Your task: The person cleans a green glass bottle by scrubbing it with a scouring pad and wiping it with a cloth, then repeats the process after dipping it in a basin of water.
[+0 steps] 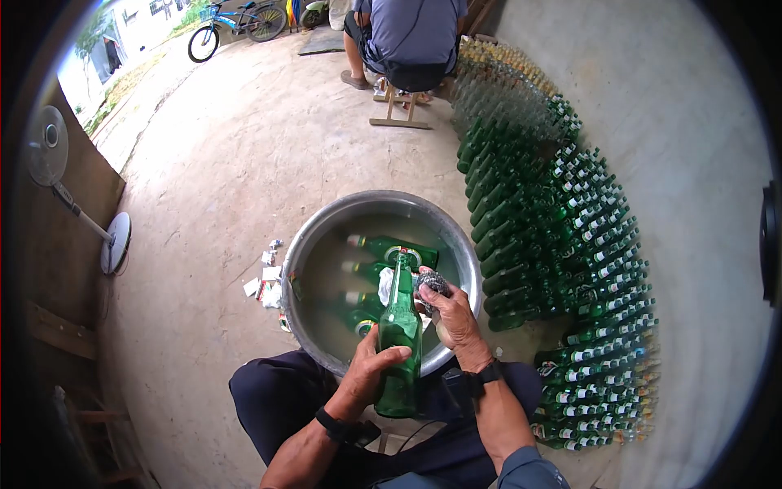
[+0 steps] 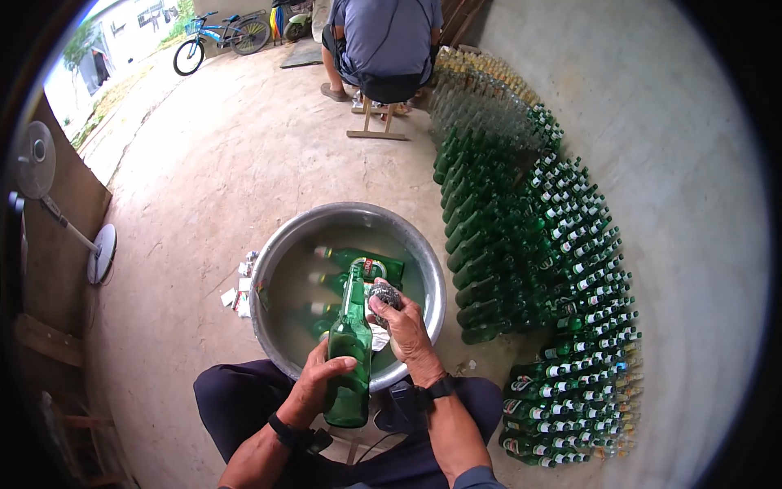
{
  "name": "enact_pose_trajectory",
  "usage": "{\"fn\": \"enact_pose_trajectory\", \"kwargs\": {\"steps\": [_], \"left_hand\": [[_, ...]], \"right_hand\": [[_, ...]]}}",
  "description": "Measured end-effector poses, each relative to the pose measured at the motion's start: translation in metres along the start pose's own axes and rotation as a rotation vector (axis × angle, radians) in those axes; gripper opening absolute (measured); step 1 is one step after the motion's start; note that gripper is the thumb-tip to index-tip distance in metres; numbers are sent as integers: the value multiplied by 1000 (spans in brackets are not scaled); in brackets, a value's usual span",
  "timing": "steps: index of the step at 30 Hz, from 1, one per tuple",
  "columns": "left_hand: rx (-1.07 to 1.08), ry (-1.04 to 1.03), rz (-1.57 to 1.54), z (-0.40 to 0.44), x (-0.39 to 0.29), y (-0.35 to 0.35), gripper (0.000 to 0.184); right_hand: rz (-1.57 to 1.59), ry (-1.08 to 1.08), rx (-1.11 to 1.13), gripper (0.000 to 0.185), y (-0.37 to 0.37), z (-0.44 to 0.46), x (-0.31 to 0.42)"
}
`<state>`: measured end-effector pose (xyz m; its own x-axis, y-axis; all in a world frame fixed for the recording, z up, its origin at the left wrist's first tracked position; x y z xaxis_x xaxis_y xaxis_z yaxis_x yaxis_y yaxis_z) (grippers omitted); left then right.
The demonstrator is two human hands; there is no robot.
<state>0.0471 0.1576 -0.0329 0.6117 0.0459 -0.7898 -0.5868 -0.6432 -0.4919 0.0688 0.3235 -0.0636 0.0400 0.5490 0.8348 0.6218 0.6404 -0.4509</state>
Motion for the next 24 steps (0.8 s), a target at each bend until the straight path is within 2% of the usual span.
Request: {"fn": "enact_pose_trajectory", "kwargs": {"steps": [2, 4, 9, 11, 18, 22, 24], "left_hand": [[5, 16, -32, 0, -1, 2, 63], [0, 20, -26, 1, 1, 2, 63], [-14, 50, -16, 3, 10, 6, 62], [10, 62, -21, 3, 9, 2, 62], [19, 65, 2, 2, 3, -4, 66], [27, 25, 109, 7, 17, 1, 72], [15, -3, 158, 7, 20, 2, 75]], "right_hand": [[-49, 77, 19, 50, -6, -7, 15], [-298, 272, -49, 49, -8, -18, 43], [-314, 215, -19, 42, -8, -19, 45], [-495, 264, -42, 32, -12, -25, 55], [-485, 203, 39, 30, -28, -32, 41], [-349, 147, 34, 27, -20, -21, 21], [-111, 103, 87, 26, -29, -20, 18]]}}
Point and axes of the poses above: each hand's wrist, its own z-axis towards the middle knuckle, its own y-axis out of the back of the hand, x = y × z, the point moved 10 cm from there along z, towards the middle knuckle, and after that the axes turned 2 degrees about -x, right-handed, at the moved point
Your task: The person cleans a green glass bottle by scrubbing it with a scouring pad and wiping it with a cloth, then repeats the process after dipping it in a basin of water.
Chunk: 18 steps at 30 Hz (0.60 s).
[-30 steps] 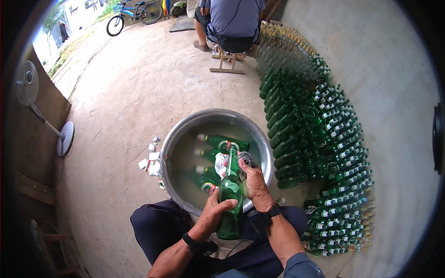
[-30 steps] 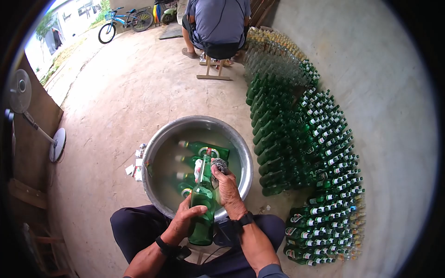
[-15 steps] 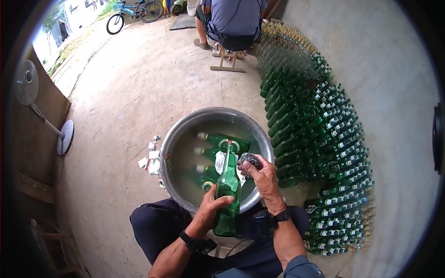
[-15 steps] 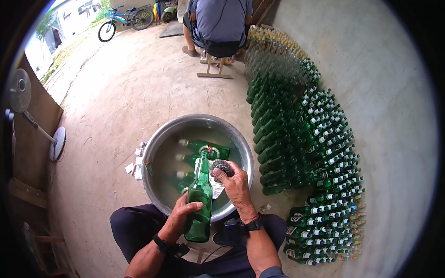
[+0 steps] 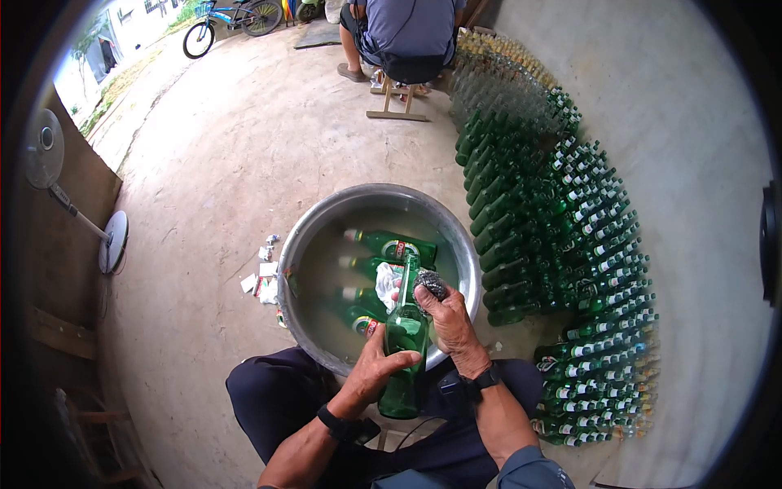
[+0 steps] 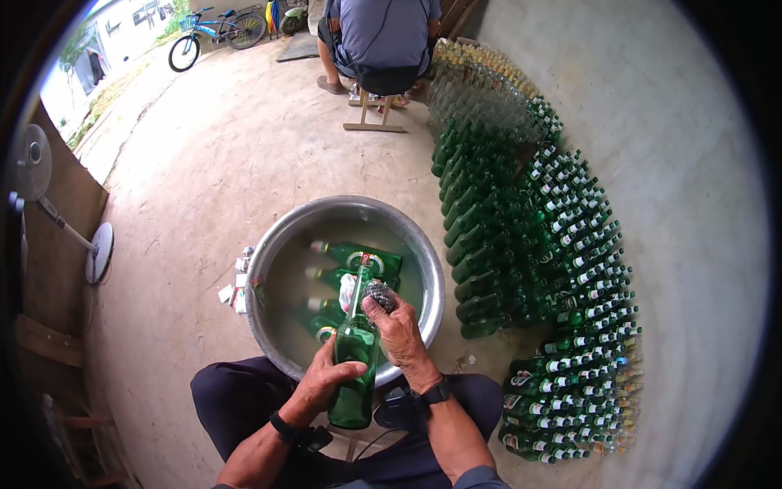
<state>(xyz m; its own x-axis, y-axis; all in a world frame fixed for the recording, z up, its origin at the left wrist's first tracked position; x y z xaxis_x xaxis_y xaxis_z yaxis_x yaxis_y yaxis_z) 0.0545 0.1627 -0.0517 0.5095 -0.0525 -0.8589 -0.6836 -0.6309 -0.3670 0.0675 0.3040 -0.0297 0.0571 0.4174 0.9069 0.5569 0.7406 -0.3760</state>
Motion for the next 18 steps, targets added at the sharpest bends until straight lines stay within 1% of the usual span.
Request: {"fn": "enact_pose_trajectory", "kwargs": {"steps": [5, 7, 9, 10, 12, 13, 14, 15, 17, 18], "left_hand": [[-19, -15, 58, -7, -8, -7, 85], [-15, -20, 72, -4, 5, -3, 83], [-10, -25, 86, -3, 6, -3, 83], [6, -1, 26, -4, 3, -6, 81], [22, 20, -33, -6, 1, -8, 79], [45, 49, -134, -6, 4, -11, 75], [68, 80, -235, -7, 6, -14, 71], [70, 79, -234, -6, 7, -14, 71], [89, 106, -339, -5, 12, -14, 58], [88, 105, -341, -3, 12, -12, 58]], "right_hand": [[135, -55, -5, 28, 8, 8, -18], [180, -75, -15, 30, 12, 12, -25], [284, -186, -66, 33, 18, 16, -40], [284, -185, -64, 33, 20, 19, -41], [345, -287, -86, 38, 23, 22, -52], [345, -285, -85, 38, 28, 24, -56], [471, -317, -23, 40, 25, 25, -62], [598, -349, 40, 42, 15, 22, -59], [623, -329, 73, 45, 10, 15, -51], [650, -311, 103, 47, 2, 9, -41]]}}
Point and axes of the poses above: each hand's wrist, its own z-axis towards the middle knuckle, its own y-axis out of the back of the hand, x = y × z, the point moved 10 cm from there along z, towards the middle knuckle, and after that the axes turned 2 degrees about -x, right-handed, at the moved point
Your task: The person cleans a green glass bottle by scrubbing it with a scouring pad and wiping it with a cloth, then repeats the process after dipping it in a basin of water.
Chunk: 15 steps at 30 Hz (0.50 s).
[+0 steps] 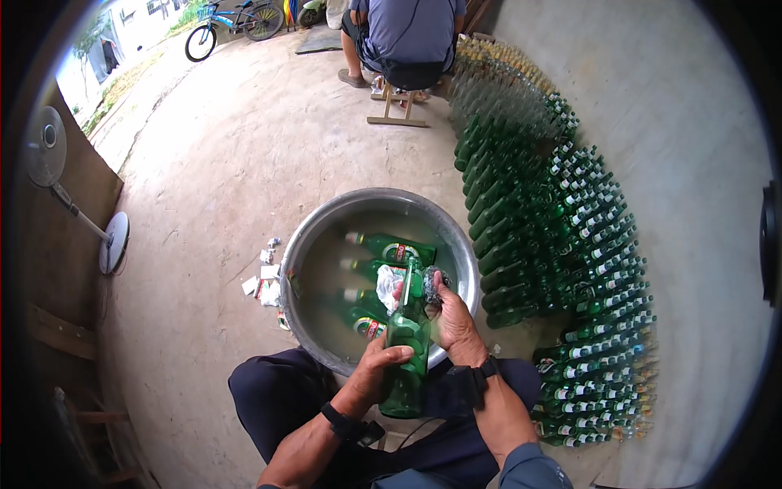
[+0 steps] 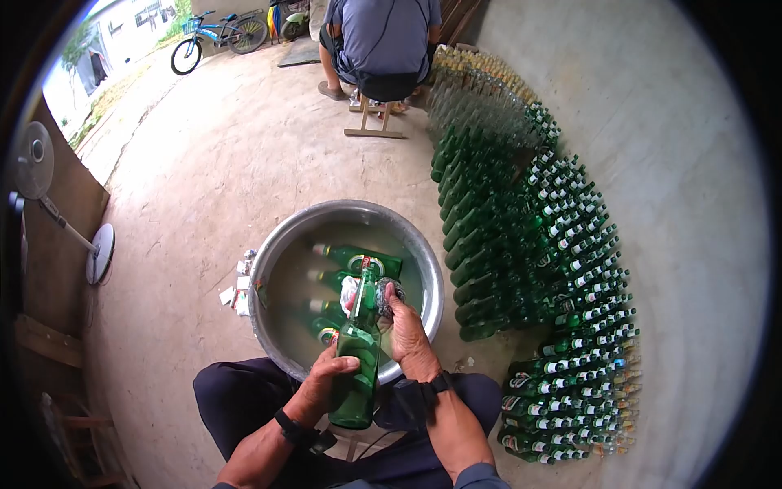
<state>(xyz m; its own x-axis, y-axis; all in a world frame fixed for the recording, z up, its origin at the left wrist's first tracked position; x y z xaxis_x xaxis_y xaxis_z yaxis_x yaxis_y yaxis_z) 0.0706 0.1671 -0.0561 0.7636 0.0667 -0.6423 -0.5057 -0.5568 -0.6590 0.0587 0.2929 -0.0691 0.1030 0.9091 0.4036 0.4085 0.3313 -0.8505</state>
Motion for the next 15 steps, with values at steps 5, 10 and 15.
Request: {"fn": "enact_pose_trajectory", "kwargs": {"steps": [5, 10, 15], "left_hand": [[-34, 4, -42, 5, -4, 6, 50], [-82, -85, 135, 2, -6, 8, 57], [-62, -59, 98, 2, -3, 5, 59]], "right_hand": [[-192, 115, 3, 52, -18, -11, 5], [-478, 131, -49, 40, -7, -5, 0], [-391, 143, -105, 33, -5, -3, 2]]}}
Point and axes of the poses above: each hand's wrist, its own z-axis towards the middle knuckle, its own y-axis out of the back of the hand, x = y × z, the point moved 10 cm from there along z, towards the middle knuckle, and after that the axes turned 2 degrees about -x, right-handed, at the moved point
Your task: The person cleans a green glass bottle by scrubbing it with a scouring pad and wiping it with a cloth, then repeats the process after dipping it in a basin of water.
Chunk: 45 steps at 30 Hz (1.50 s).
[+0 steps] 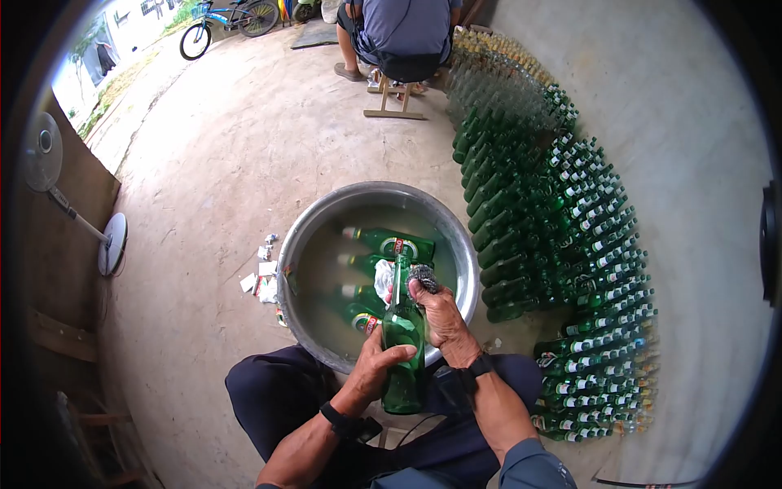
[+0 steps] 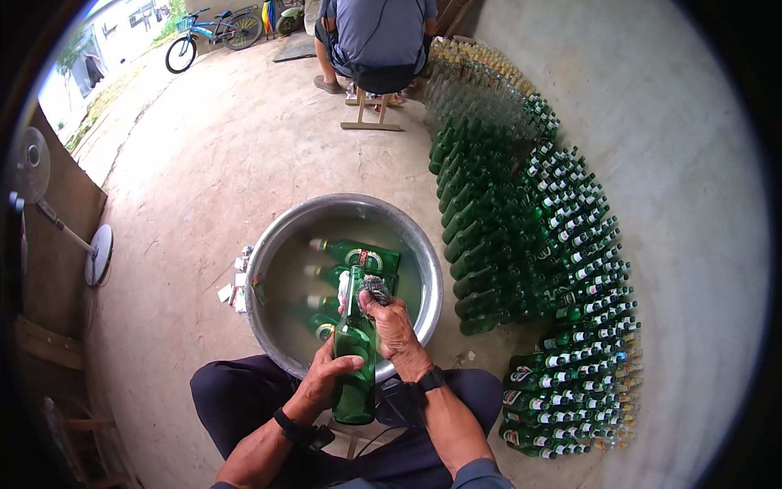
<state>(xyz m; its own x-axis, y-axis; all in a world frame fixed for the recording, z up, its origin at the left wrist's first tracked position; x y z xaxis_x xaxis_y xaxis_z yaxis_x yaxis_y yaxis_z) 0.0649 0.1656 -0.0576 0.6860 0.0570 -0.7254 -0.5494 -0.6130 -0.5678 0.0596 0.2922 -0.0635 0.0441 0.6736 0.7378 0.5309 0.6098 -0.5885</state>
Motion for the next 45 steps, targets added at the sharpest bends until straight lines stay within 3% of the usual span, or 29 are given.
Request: {"fn": "enact_pose_trajectory", "kwargs": {"steps": [14, 22, 26, 28, 30, 31, 33, 37, 45], "left_hand": [[12, 76, -52, -2, 9, 0, 53], [51, 126, -129, -1, 14, -1, 42], [106, 192, -192, -2, 16, -4, 48], [111, 193, -187, 0, 20, -3, 50], [14, 98, 2, 5, 17, 4, 65], [13, 101, 2, 4, 18, 2, 65], [-89, -39, 336, 3, 5, 8, 66], [-130, -97, 415, 7, 17, 21, 75], [-27, 34, 174, 0, 17, 7, 78]], "right_hand": [[58, -68, -224, 34, 30, 10, -17], [204, -72, -186, 40, 45, 20, -27], [323, -65, -97, 44, 26, 9, -13], [226, -21, -118, 44, 24, 9, -5], [62, 29, -136, 41, 20, 10, 1], [64, 27, -137, 41, 21, 11, 0], [-178, 73, -99, 37, 18, 12, 3], [-154, 76, -123, 36, 21, 14, -1], [47, -25, -241, 38, 45, 19, -14]]}}
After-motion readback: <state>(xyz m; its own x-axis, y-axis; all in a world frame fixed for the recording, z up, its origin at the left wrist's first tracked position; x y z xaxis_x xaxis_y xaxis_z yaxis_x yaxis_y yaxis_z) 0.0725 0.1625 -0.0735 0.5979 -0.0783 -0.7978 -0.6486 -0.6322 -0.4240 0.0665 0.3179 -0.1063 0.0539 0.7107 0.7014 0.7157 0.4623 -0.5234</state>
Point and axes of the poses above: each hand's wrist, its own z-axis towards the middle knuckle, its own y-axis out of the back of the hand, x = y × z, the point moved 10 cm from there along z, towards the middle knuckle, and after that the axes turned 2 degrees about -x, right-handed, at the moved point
